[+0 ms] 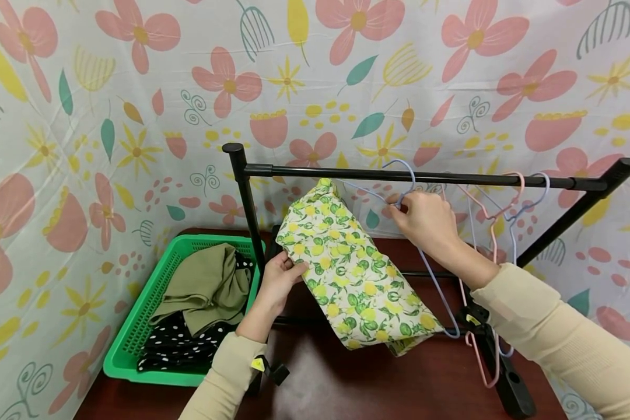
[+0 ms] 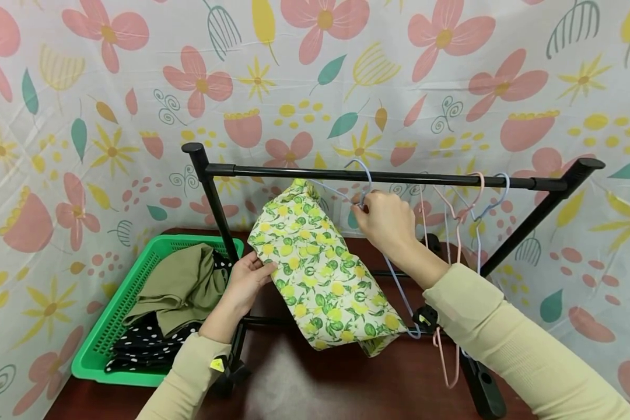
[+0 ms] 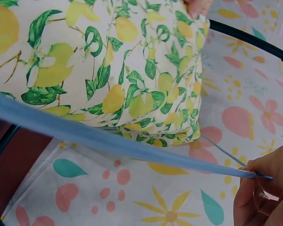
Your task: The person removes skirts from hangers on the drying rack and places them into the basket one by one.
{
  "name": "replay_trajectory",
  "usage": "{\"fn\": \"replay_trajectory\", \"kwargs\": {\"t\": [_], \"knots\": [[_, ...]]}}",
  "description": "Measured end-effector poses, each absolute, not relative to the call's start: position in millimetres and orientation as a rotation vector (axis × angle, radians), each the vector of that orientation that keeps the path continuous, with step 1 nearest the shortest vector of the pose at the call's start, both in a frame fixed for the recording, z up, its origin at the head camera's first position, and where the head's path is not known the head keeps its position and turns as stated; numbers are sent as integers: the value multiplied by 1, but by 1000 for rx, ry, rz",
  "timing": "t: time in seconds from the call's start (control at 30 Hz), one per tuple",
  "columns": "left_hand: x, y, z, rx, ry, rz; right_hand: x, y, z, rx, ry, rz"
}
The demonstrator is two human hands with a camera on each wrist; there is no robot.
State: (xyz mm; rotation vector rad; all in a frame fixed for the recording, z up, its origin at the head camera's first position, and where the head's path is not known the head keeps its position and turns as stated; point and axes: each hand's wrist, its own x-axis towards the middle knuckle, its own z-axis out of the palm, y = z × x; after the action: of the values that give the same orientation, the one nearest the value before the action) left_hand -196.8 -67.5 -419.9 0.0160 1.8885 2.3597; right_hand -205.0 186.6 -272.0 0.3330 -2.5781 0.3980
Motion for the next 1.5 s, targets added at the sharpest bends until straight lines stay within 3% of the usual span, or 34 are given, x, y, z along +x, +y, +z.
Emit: {"fn": "replay_trajectory", "kwargs": {"t": [1.5], "knots": [[-192, -112, -322, 342, 2428, 2230, -205, 195, -275, 312, -2645, 416]]}}
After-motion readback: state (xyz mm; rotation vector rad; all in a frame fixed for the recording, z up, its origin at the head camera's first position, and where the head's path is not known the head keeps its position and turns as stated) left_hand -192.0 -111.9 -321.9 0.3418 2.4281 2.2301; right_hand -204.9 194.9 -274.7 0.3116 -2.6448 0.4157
